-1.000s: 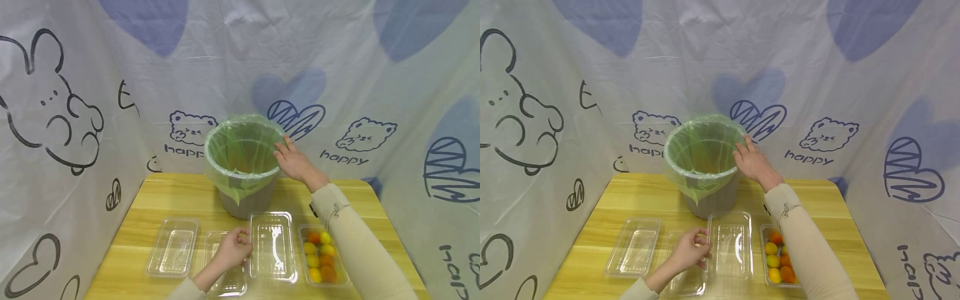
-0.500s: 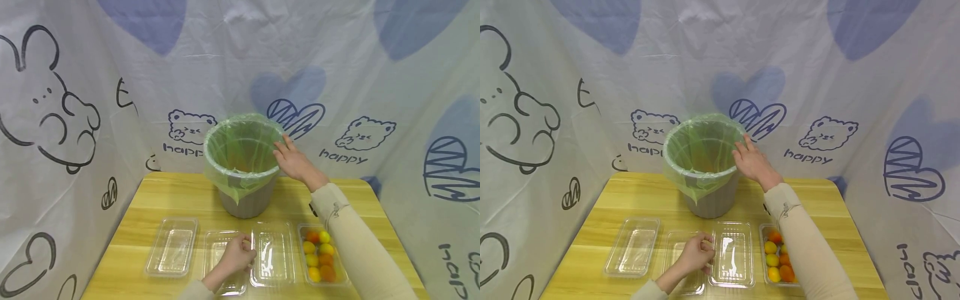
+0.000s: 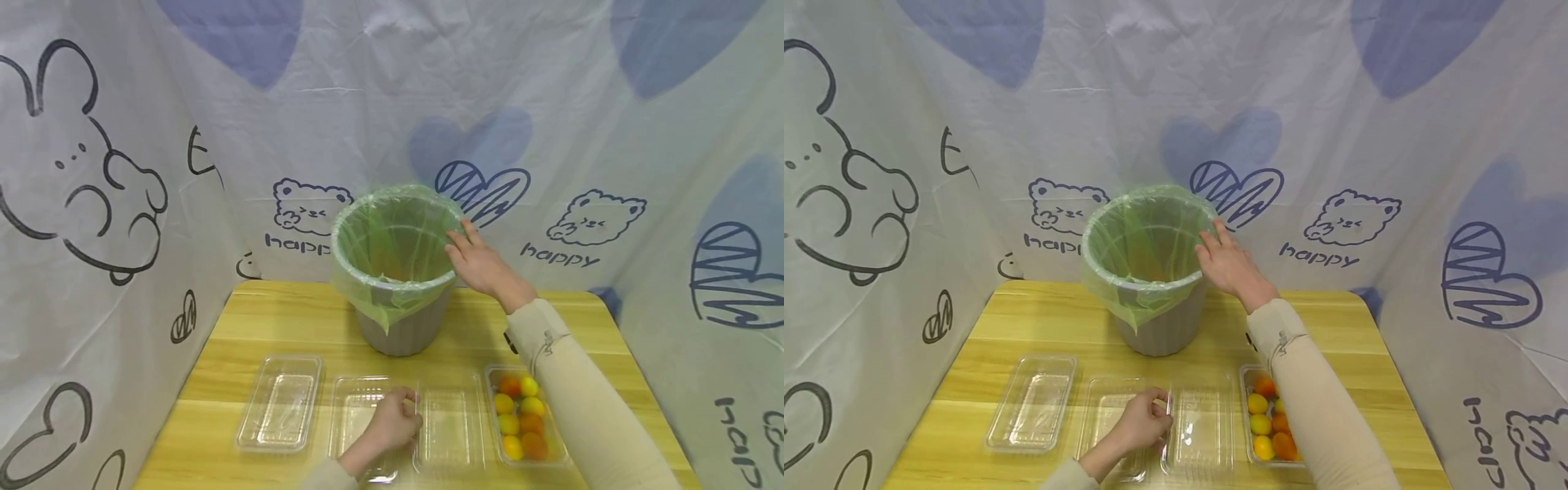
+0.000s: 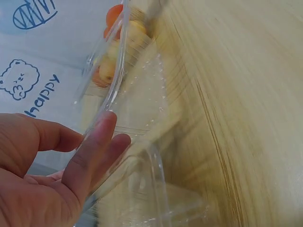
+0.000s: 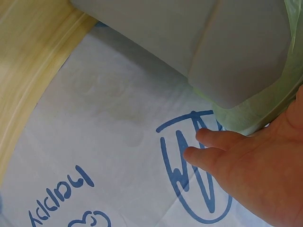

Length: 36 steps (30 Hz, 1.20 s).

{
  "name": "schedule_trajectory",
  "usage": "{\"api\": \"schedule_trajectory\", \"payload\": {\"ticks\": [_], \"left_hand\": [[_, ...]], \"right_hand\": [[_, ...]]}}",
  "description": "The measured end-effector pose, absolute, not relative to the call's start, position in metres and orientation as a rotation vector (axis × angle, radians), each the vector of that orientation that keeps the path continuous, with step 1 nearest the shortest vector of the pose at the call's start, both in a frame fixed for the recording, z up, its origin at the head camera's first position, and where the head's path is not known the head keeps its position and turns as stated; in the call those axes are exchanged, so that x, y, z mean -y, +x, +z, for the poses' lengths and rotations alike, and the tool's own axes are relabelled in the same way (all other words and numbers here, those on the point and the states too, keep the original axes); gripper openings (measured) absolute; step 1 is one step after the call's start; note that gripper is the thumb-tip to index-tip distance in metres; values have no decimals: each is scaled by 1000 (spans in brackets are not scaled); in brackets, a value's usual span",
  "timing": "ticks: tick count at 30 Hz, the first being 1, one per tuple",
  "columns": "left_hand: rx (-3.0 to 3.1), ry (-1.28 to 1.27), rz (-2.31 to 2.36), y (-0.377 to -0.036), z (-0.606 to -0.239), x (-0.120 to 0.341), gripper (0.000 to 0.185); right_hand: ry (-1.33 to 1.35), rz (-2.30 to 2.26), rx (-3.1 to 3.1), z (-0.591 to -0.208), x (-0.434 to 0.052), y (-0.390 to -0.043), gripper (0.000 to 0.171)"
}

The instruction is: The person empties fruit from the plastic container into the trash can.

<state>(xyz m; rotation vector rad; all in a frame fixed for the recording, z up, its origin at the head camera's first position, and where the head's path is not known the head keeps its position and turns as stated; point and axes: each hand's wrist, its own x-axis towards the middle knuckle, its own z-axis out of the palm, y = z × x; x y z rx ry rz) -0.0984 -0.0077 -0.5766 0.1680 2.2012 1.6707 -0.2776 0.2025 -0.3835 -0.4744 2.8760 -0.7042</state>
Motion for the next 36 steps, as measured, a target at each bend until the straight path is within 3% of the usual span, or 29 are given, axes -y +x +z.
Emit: {"api": "schedule_trajectory", "payload": {"ticks": [26,36], "left_hand": [[-2299,170,1471,-94,-571,8,63],[-2393,257,1499,-122,-529,50,62]], "right_hand": [[-483,-731,-2874,-382,-202,-277,63],[-490,-771,-2875,-385,-203,-277,64]]}}
